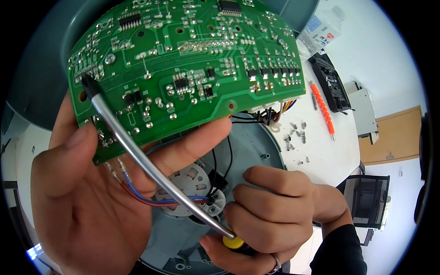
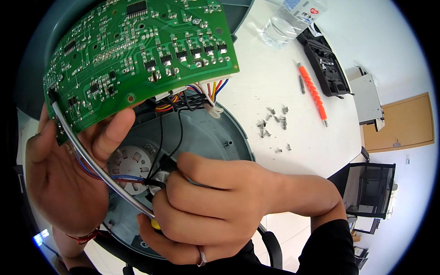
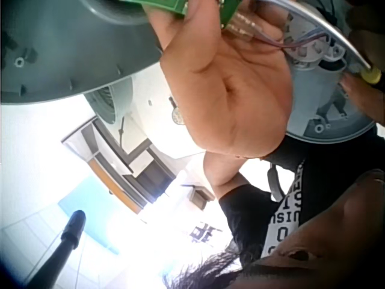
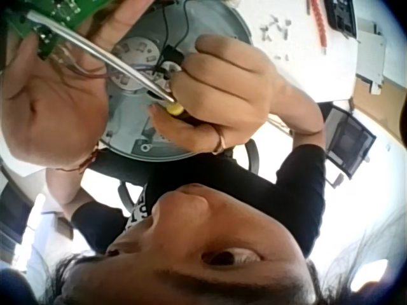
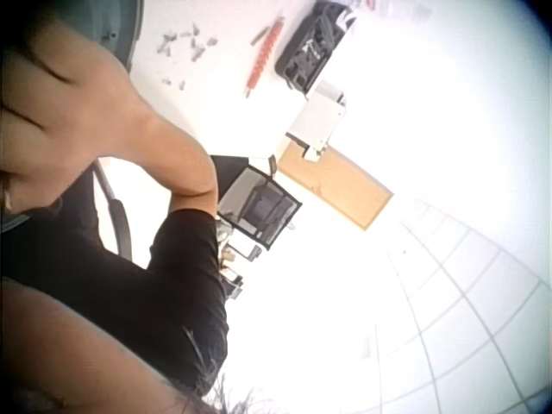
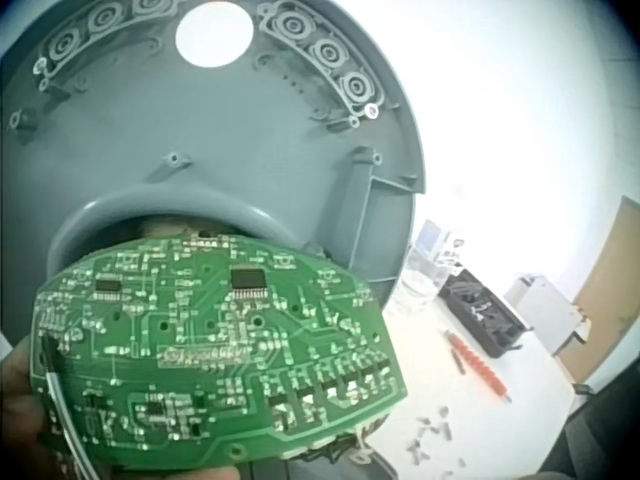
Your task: The person uses a screwdriver to remove screws from a green circuit board held in one hand, then disconnects a small black connector. The person continues to unscrew and manipulate the board and its attached wires within a disassembled appliance housing.
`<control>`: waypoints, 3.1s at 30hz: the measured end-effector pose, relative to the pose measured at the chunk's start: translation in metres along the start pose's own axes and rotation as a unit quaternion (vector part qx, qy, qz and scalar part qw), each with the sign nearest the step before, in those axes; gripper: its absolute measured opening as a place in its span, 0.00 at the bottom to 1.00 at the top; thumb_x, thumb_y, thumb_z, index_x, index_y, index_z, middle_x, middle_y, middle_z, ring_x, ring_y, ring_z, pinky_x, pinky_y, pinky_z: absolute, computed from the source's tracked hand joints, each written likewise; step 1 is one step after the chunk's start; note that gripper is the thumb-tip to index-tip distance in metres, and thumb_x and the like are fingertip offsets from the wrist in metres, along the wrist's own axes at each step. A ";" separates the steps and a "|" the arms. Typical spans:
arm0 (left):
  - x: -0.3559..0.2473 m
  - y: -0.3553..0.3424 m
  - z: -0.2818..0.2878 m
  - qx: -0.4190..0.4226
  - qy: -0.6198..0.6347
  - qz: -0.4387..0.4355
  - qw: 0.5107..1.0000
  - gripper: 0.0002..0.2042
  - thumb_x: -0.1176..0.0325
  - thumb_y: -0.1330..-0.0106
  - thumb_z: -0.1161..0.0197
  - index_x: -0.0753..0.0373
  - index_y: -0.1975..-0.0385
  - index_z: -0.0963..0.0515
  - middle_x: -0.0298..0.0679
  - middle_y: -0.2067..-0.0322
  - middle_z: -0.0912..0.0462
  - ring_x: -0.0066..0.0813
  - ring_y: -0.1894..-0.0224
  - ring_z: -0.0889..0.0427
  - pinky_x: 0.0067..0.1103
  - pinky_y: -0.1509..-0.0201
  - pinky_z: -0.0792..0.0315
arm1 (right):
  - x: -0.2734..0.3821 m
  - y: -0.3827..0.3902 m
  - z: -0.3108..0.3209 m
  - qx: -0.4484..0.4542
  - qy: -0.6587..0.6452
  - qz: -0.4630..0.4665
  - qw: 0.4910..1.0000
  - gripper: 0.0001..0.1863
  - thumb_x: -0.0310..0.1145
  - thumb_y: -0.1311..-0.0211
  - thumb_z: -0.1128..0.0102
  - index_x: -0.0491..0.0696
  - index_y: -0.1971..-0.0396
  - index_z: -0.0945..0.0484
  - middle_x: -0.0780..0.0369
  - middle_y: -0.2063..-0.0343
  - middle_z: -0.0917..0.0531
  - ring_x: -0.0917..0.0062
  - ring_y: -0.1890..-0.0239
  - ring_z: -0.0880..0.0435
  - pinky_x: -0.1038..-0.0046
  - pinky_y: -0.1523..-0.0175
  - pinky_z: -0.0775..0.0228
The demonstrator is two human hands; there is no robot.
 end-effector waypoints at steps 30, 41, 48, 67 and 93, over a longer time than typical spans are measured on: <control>0.011 -0.001 0.024 0.219 0.017 -0.016 0.975 0.31 0.57 0.23 0.68 0.75 0.28 0.51 0.67 0.29 0.50 0.62 0.24 0.54 0.47 0.19 0.54 | -0.001 -0.002 0.002 -0.014 -0.016 0.145 0.989 0.14 0.28 0.53 0.31 0.49 0.63 0.20 0.62 0.76 0.23 0.72 0.77 0.22 0.70 0.71 0.27; -0.001 0.001 0.006 0.018 0.140 0.082 0.987 0.31 0.63 0.28 0.60 0.77 0.29 0.50 0.67 0.29 0.50 0.60 0.23 0.59 0.49 0.19 0.67 | -0.016 0.004 0.010 0.034 -0.005 0.209 0.977 0.14 0.30 0.53 0.30 0.49 0.63 0.20 0.62 0.77 0.24 0.73 0.78 0.23 0.71 0.71 0.27; -0.006 0.002 0.005 0.002 0.123 0.081 0.989 0.30 0.69 0.30 0.62 0.79 0.29 0.50 0.66 0.29 0.49 0.57 0.23 0.58 0.47 0.18 0.68 | -0.019 0.000 0.002 -0.045 0.022 0.251 0.967 0.15 0.30 0.53 0.29 0.49 0.63 0.20 0.62 0.78 0.24 0.74 0.78 0.23 0.72 0.71 0.28; -0.004 0.006 -0.023 -0.226 0.162 0.034 0.960 0.29 0.56 0.22 0.67 0.73 0.30 0.43 0.61 0.29 0.43 0.59 0.24 0.52 0.51 0.19 0.63 | 0.001 -0.008 0.009 0.071 -0.008 -0.076 0.995 0.20 0.26 0.55 0.27 0.62 0.60 0.19 0.65 0.68 0.22 0.73 0.68 0.19 0.70 0.59 0.21; -0.003 -0.005 0.003 0.063 -0.049 -0.005 0.997 0.27 0.57 0.21 0.67 0.73 0.33 0.40 0.56 0.40 0.25 0.53 0.40 0.22 0.44 0.33 0.26 | -0.002 0.001 -0.002 0.071 -0.008 0.005 0.997 0.16 0.24 0.54 0.35 0.57 0.63 0.19 0.63 0.70 0.23 0.74 0.73 0.21 0.70 0.63 0.23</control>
Point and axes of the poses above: each hand's wrist, its own y-axis away from the middle knuckle, its own z-axis out of the back of the hand, x = y × z, the point moved 5 cm from there along -y, towards the middle knuckle
